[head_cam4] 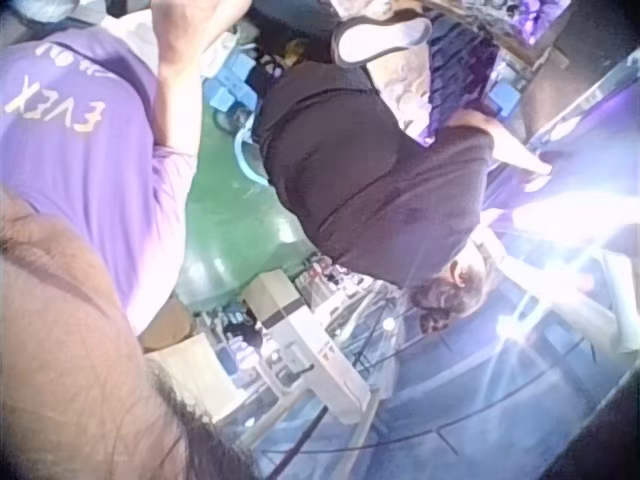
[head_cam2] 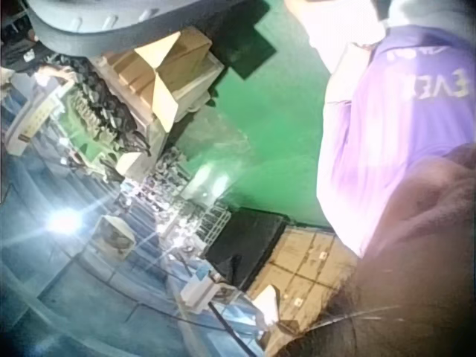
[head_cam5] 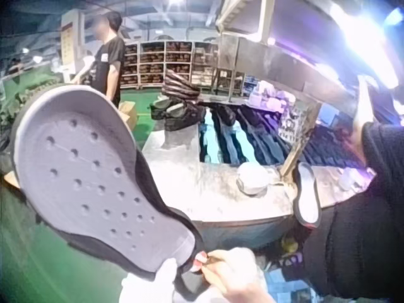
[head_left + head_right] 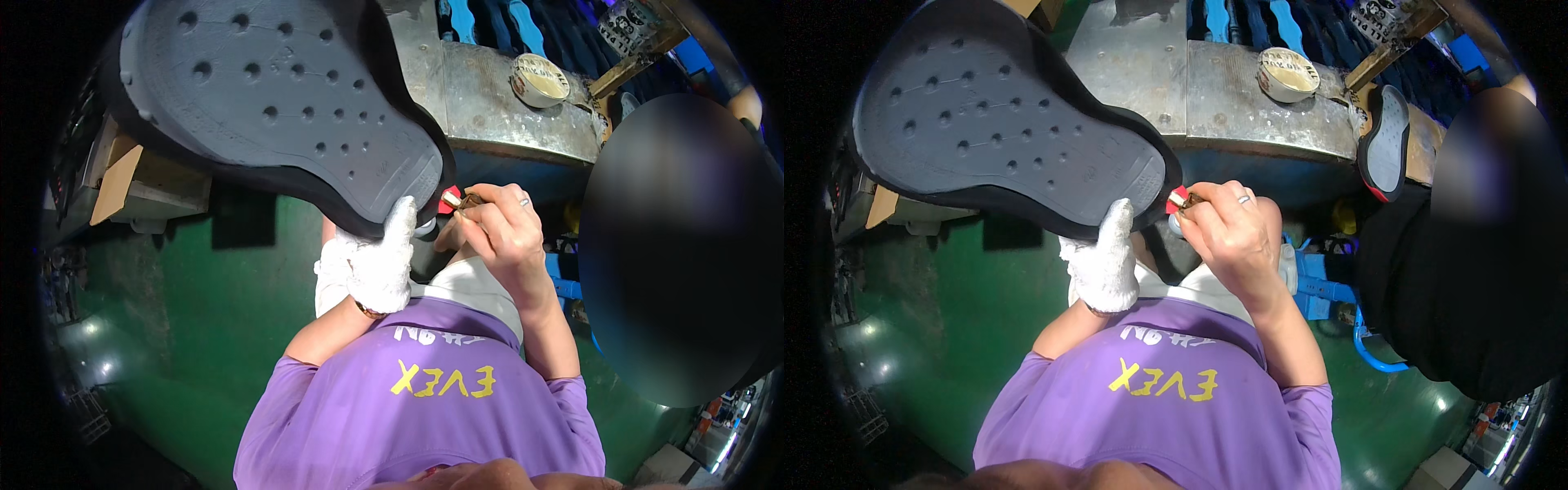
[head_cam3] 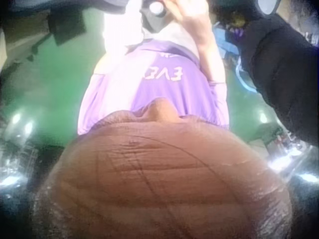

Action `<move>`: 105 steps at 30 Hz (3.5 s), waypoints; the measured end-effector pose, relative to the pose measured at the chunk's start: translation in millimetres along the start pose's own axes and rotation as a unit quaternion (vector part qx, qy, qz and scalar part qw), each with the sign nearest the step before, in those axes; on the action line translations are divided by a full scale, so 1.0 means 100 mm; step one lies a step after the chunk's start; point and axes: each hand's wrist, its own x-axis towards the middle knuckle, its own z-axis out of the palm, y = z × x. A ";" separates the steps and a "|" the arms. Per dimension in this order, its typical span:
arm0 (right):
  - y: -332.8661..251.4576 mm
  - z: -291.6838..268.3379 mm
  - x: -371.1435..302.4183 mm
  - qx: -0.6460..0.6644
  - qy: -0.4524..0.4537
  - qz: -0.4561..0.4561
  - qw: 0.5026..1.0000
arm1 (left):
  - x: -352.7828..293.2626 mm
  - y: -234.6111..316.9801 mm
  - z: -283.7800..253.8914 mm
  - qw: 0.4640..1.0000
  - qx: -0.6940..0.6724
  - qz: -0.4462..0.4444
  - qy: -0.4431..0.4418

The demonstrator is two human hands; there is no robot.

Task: The person applies a substance to the edges of shoe soles using a small brush. They repeatedly dip the brush into a container and coat the perimeter of each sole, then place the soles on a metal table.

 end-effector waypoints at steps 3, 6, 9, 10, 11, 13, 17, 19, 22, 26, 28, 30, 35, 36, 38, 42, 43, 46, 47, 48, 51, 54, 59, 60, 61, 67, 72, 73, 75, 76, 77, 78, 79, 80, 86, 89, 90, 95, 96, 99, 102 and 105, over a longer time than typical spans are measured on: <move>-0.01 -0.04 -0.02 0.014 -0.017 -0.025 0.999 | 0.02 -0.02 -0.01 1.000 -0.012 -0.002 0.009; -0.02 -0.05 -0.09 0.007 -0.031 -0.032 0.999 | 0.02 -0.01 -0.01 0.999 -0.043 -0.003 0.005; -0.01 -0.05 -0.16 0.030 -0.037 -0.029 0.998 | 0.04 0.02 -0.01 0.998 -0.059 0.001 -0.007; 0.00 -0.04 -0.18 0.042 -0.014 -0.020 0.999 | 0.04 0.02 -0.01 0.998 -0.058 0.004 -0.013; 0.00 -0.03 -0.21 0.055 0.008 -0.012 0.998 | 0.04 0.02 -0.01 0.998 -0.059 -0.002 -0.009; -0.01 -0.04 -0.21 0.052 0.035 0.003 0.998 | 0.03 0.01 -0.02 0.998 -0.061 -0.013 0.000; -0.05 0.01 -0.18 0.017 0.045 0.023 0.999 | 0.00 -0.14 0.01 0.997 -0.059 -0.006 0.047; -0.06 0.02 -0.19 -0.020 0.046 0.022 0.999 | -0.02 -0.14 -0.01 0.997 -0.062 -0.014 0.047; -0.02 0.00 -0.17 -0.065 0.063 0.030 0.995 | -0.04 -0.08 0.02 0.997 -0.064 -0.010 0.043; 0.07 0.07 -0.23 -0.048 0.084 0.045 0.994 | -0.03 -0.04 0.05 0.996 -0.058 -0.047 0.041; 0.08 0.05 -0.22 -0.040 0.100 0.060 0.992 | -0.02 -0.04 0.03 0.997 -0.054 -0.046 0.022; 0.08 0.03 -0.21 -0.030 0.107 0.067 0.992 | -0.02 -0.06 0.05 0.997 -0.072 -0.012 0.034; 0.02 -0.01 -0.17 -0.052 0.076 0.037 0.995 | -0.05 0.03 0.07 0.998 -0.056 -0.030 0.019; 0.01 -0.01 -0.17 -0.057 0.073 0.040 0.995 | -0.06 0.07 0.07 0.997 -0.058 -0.054 0.009; -0.01 0.00 -0.15 -0.066 0.068 0.044 0.995 | -0.06 0.08 0.06 0.995 -0.063 -0.074 -0.005; -0.04 -0.02 -0.13 -0.066 0.026 0.001 0.997 | -0.05 0.01 0.06 0.998 -0.049 -0.027 0.011; -0.08 -0.04 -0.11 -0.058 0.019 -0.007 0.998 | -0.05 0.01 0.06 0.999 -0.040 -0.006 0.024; -0.11 -0.04 -0.16 -0.019 0.011 -0.009 1.000 | -0.05 -0.01 0.03 0.999 -0.036 -0.034 0.015; -0.11 -0.04 -0.18 -0.013 0.011 -0.008 1.000 | -0.05 -0.01 0.03 0.999 -0.022 -0.033 0.009; -0.10 -0.05 -0.19 -0.007 0.011 -0.007 1.000 | -0.05 -0.01 0.03 0.999 -0.008 -0.032 0.003; -0.04 -0.07 -0.22 -0.065 0.030 0.019 0.997 | -0.08 0.10 0.07 0.995 -0.045 -0.092 0.015; 0.03 -0.08 -0.26 -0.087 0.051 0.039 0.994 | -0.10 0.06 0.07 0.992 -0.089 -0.081 0.028; 0.03 -0.09 -0.32 -0.053 0.093 0.079 0.991 | -0.08 -0.03 0.06 0.992 -0.113 -0.052 0.034; 0.02 -0.09 -0.33 -0.044 0.096 0.080 0.991 | -0.07 -0.02 0.06 0.993 -0.101 -0.046 0.031; 0.00 -0.09 -0.33 -0.043 0.089 0.076 0.992 | -0.08 -0.02 0.06 0.995 -0.089 -0.039 0.029; -0.07 -0.04 -0.23 -0.115 0.037 0.023 0.992 | -0.09 -0.17 0.04 0.997 -0.067 -0.021 0.017; -0.06 -0.01 -0.32 0.002 0.017 -0.002 1.000 | -0.05 -0.24 0.00 0.999 -0.043 -0.010 0.003; -0.04 -0.01 -0.37 0.022 0.008 -0.017 1.000 | -0.04 -0.25 -0.02 0.999 -0.032 -0.025 -0.012; -0.03 -0.02 -0.43 0.028 0.007 -0.020 0.999 | -0.03 -0.25 -0.02 0.996 -0.075 -0.046 -0.021; -0.03 -0.02 -0.44 0.030 0.007 -0.019 0.999 | -0.03 -0.25 -0.02 0.993 -0.096 -0.058 -0.027; -0.02 -0.02 -0.44 0.016 0.021 -0.017 1.000 | -0.04 -0.23 -0.01 0.995 -0.081 -0.046 -0.024; 0.00 -0.02 -0.42 0.002 0.036 -0.015 0.999 | -0.05 -0.20 0.01 0.997 -0.066 -0.034 -0.020; 0.01 -0.01 -0.42 -0.011 0.051 -0.013 0.999 | -0.06 -0.18 0.02 0.998 -0.050 -0.021 -0.017; 0.00 -0.02 -0.41 -0.023 0.048 -0.008 0.999 | -0.06 -0.18 0.01 0.998 -0.045 -0.032 -0.024; -0.01 -0.05 -0.47 0.020 -0.001 -0.026 0.999 | -0.05 -0.25 0.00 0.999 -0.029 -0.018 -0.019; -0.01 -0.10 -0.44 -0.009 0.025 -0.024 0.999 | -0.08 -0.15 0.03 0.997 -0.054 -0.053 -0.022; 0.03 -0.09 -0.44 -0.023 0.038 -0.019 0.999 | -0.09 -0.10 0.05 0.995 -0.074 -0.057 -0.024; 0.11 -0.14 -0.43 -0.108 0.072 0.032 0.991 | -0.08 -0.12 0.04 0.995 -0.090 -0.026 -0.017; 0.12 -0.13 -0.44 -0.123 0.077 0.048 0.988 | -0.09 -0.12 0.06 0.995 -0.101 -0.023 -0.005; 0.14 -0.13 -0.48 -0.055 0.125 0.033 0.990 | -0.06 -0.16 0.08 0.993 -0.112 -0.031 0.004; 0.12 -0.13 -0.45 -0.035 0.112 -0.018 0.993 | -0.08 -0.17 0.07 0.996 -0.088 -0.024 0.006; 0.11 -0.11 -0.45 -0.026 0.080 -0.034 0.996 | -0.09 -0.11 0.09 0.995 -0.095 -0.024 0.004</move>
